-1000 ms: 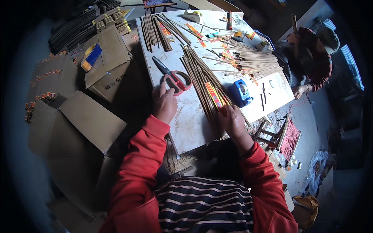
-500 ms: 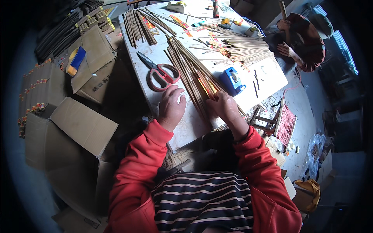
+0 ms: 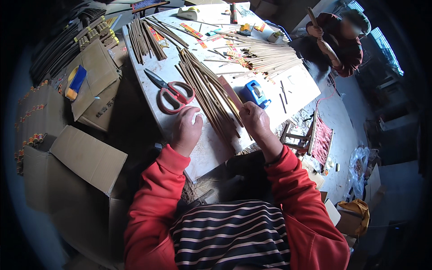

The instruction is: The person gathers thin wooden sticks from a table, aligns them in hand, and trims their ends using scissors. The trimmed sticks are held in a bundle and placed into a nearby cardboard box.

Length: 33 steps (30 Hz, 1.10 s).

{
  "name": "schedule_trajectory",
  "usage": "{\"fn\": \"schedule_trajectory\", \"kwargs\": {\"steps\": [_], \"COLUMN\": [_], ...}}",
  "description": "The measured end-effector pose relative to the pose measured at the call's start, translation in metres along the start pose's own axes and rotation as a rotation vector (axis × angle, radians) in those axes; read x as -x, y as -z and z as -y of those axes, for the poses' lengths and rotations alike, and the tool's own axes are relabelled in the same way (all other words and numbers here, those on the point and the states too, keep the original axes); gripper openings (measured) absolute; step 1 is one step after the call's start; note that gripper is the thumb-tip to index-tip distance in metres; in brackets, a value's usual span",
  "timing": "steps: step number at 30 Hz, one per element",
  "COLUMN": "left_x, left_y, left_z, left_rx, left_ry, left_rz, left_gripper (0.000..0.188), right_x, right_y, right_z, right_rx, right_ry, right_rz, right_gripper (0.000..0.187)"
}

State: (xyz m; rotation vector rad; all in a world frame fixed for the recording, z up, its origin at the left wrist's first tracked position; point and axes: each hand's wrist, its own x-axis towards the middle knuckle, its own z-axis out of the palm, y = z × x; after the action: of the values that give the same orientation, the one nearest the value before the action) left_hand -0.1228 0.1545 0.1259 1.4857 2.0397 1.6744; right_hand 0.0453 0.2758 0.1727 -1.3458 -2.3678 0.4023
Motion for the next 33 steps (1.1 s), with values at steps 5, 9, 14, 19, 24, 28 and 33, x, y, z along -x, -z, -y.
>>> {"fn": "schedule_trajectory", "kwargs": {"steps": [5, 9, 14, 19, 24, 28, 33], "left_x": [-0.001, -0.001, 0.0, -0.001, 0.0, 0.0, 0.0], "left_y": [-0.005, -0.004, -0.003, -0.003, -0.004, -0.004, -0.001], "left_z": [0.004, 0.005, 0.004, 0.003, 0.004, 0.006, 0.005], "left_rx": [0.031, 0.04, 0.063, 0.062, 0.053, 0.053, 0.055], "left_ry": [0.009, 0.031, 0.063, 0.077, 0.077, 0.069, 0.091], "left_rz": [-0.003, 0.007, 0.032, 0.044, 0.04, 0.04, 0.045], "left_gripper": [0.015, 0.015, 0.015, 0.016, 0.017, 0.017, 0.016], "right_x": [-0.014, -0.018, -0.033, -0.024, -0.018, -0.011, 0.006], "right_y": [0.01, 0.01, 0.005, 0.004, 0.007, 0.011, 0.026], "right_z": [-0.027, -0.031, -0.057, -0.059, -0.06, -0.062, -0.045], "right_rx": [0.055, 0.195, 0.383, 0.381, 0.332, 0.269, 0.296], "right_ry": [-0.049, -0.02, 0.109, 0.187, 0.202, 0.17, 0.076], "right_rz": [-0.019, -0.053, -0.048, -0.006, -0.128, -0.089, 0.201], "right_gripper": [0.023, 0.023, 0.023, 0.01, 0.017, 0.019, 0.026]}}
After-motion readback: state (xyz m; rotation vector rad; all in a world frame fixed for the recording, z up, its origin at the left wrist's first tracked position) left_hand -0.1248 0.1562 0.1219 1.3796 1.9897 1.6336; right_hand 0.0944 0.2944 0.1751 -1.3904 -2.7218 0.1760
